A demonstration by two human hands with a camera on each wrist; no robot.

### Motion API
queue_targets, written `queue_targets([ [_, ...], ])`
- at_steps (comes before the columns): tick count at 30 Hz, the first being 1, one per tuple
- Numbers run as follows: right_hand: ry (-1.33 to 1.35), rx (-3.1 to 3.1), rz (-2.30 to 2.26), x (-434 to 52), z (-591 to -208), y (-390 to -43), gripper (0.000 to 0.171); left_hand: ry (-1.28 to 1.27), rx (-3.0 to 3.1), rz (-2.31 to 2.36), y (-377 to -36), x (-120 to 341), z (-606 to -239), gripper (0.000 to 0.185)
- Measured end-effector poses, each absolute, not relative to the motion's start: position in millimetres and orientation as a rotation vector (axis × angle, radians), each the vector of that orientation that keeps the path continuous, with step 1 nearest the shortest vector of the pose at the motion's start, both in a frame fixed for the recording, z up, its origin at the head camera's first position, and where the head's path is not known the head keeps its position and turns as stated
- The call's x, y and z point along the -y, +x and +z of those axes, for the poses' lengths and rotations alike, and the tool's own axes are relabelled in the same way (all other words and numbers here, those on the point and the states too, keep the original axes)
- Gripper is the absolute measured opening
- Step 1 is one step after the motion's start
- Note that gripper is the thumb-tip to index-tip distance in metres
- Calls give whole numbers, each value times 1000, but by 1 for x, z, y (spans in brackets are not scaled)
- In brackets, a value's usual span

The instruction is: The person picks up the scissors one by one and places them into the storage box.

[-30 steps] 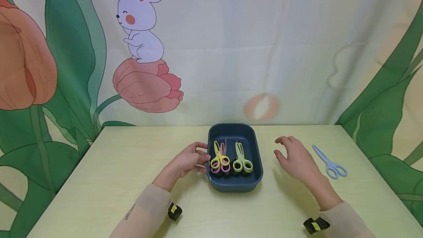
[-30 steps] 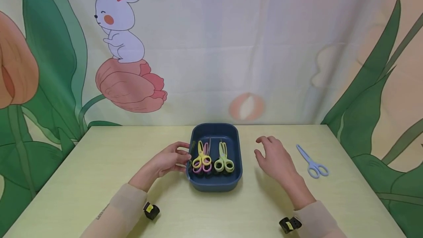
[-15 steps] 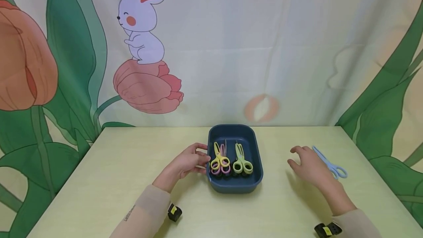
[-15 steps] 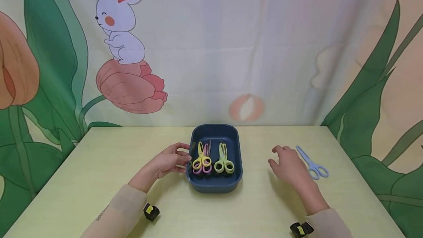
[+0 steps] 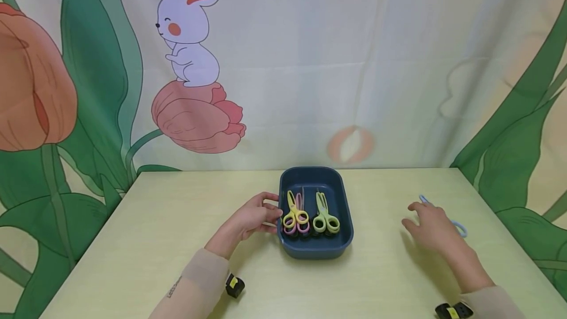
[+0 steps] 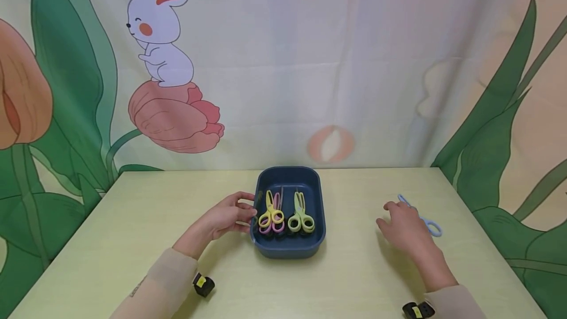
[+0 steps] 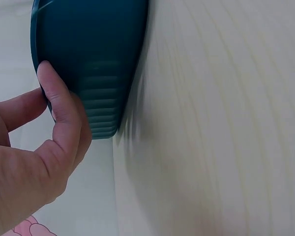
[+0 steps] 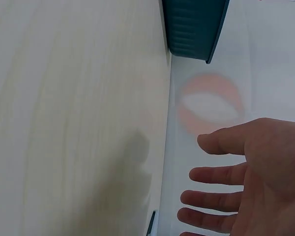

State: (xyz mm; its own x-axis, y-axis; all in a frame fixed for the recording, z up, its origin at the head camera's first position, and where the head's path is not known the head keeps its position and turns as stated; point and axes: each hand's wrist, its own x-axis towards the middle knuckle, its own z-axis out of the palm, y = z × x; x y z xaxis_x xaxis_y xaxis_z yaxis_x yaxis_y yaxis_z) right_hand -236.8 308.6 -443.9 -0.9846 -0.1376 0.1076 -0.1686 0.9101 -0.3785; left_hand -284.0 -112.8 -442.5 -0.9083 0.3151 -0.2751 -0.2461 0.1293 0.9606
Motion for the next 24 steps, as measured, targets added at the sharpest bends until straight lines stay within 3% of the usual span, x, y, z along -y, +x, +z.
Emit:
queue_targets([
  [12,7,3136,519,-342,-443,-235,64,72,-2012,1826,-284,113,-442,51],
  [19,-24,3245,569,-350,-448,-238,38,71,-2014,1822,-283,113,-442,52],
  [24,-30,3266,512,-349,-451,-242,37,74,-2012,1826,-284,112,-442,52],
])
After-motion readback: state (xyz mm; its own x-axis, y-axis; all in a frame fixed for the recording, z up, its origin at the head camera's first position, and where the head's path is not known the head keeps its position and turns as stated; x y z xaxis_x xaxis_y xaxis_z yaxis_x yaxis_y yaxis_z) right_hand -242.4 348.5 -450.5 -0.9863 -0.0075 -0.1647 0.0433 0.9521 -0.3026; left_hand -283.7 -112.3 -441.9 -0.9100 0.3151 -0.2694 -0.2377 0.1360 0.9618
